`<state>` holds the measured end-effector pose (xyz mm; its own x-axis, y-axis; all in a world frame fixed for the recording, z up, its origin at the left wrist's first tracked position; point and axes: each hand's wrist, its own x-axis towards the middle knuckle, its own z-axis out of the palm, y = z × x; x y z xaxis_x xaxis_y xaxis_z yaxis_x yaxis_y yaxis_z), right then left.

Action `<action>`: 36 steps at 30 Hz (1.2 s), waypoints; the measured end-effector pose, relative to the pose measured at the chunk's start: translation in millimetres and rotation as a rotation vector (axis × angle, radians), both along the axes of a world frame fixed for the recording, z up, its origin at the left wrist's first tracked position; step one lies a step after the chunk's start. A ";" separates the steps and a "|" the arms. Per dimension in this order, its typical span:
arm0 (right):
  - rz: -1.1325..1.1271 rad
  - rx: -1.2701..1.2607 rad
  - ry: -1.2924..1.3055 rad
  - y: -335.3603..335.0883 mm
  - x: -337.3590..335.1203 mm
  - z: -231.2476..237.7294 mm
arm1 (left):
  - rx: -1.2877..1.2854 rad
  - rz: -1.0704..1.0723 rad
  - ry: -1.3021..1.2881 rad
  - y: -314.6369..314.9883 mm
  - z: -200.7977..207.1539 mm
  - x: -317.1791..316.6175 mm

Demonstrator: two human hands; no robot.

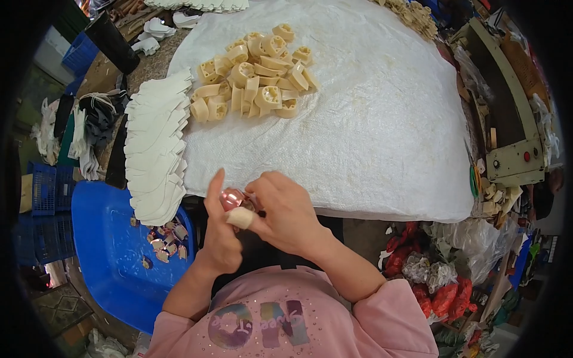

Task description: Manually assembling small plastic or rubber shoe components onto white curved pieces.

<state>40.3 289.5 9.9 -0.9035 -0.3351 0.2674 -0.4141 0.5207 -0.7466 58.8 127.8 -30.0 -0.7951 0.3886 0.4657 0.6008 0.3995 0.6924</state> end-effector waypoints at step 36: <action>0.078 -0.426 -0.337 -5.0 5.7 -32.9 | 0.135 0.324 0.001 18.9 13.4 3.3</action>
